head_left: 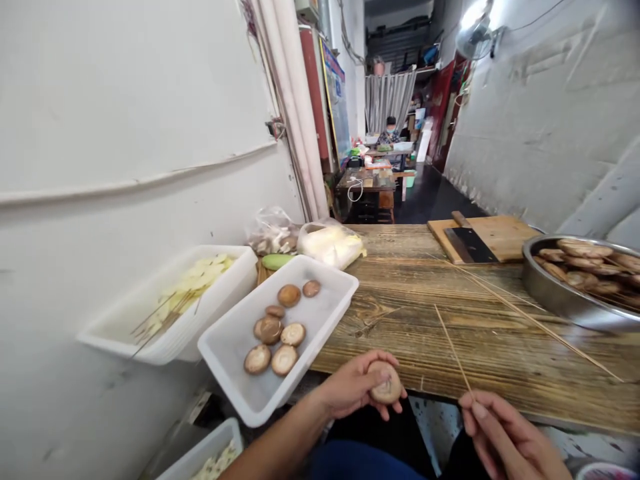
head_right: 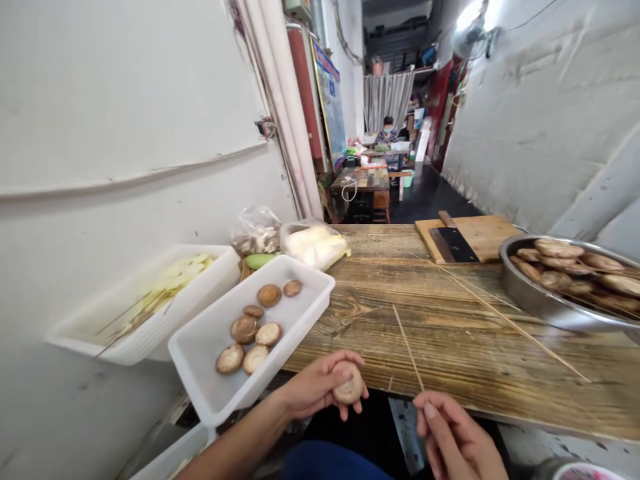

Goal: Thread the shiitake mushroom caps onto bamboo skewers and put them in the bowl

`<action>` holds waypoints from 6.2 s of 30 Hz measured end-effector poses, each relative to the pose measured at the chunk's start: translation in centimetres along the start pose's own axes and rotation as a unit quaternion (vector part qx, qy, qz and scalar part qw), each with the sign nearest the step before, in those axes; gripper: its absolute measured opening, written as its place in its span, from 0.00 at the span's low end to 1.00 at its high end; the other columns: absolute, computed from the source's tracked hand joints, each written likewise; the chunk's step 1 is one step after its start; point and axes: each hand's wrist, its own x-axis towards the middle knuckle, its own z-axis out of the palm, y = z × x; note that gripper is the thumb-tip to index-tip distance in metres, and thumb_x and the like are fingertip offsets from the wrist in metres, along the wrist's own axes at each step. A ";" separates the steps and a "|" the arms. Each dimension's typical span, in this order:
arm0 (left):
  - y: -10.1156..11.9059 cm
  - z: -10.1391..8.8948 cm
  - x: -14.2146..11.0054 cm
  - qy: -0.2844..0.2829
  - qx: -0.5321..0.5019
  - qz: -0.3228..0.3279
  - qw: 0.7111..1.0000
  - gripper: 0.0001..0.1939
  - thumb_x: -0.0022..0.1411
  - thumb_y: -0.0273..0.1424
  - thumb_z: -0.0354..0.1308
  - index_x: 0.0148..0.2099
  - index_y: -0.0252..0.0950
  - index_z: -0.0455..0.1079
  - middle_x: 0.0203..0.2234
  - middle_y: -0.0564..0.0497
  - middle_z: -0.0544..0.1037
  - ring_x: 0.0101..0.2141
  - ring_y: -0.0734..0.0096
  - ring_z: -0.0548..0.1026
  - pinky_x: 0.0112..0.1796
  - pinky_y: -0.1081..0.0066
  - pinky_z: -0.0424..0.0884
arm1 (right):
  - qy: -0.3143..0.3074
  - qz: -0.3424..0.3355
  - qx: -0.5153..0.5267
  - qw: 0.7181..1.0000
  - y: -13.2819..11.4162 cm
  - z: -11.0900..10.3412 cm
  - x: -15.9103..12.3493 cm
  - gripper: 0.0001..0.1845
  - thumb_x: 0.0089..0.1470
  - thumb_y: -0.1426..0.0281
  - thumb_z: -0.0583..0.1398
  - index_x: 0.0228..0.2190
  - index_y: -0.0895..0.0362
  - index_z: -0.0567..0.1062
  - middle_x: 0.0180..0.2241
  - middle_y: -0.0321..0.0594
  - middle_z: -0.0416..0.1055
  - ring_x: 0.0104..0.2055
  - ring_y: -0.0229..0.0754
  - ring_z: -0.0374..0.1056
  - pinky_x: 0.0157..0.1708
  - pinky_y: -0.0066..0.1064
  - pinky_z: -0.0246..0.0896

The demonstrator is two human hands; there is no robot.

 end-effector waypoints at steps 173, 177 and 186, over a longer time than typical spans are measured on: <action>4.9 11.1 6.3 -0.052 -0.069 0.056 0.995 0.11 0.60 0.27 0.55 0.46 0.30 0.67 0.39 0.43 0.76 0.40 0.67 0.75 0.45 0.63 0.70 | 0.188 -0.398 -0.287 0.851 -0.8 2.0 -2.6 0.22 0.59 0.80 0.49 0.55 0.59 0.64 0.25 0.37 0.71 0.21 0.36 0.66 0.23 0.25 0.63; 3.7 11.2 6.3 -0.065 -0.080 0.034 0.994 0.10 0.61 0.27 0.54 0.45 0.30 0.67 0.39 0.43 0.76 0.39 0.67 0.75 0.46 0.62 0.69 | 0.186 -0.384 -0.264 0.865 -1.8 1.7 -2.0 0.18 0.60 0.77 0.50 0.49 0.58 0.69 0.24 0.36 0.68 0.20 0.35 0.63 0.23 0.26 0.62; 2.6 10.1 7.3 -0.056 -0.200 -0.001 0.978 0.19 0.65 0.39 0.47 0.54 0.34 0.63 0.49 0.39 0.73 0.50 0.57 0.70 0.52 0.56 0.63 | 0.095 -0.223 -0.104 0.965 -2.3 0.4 -0.4 0.15 0.62 0.64 0.50 0.38 0.60 0.71 0.16 0.26 0.49 0.17 0.31 0.47 0.17 0.24 0.43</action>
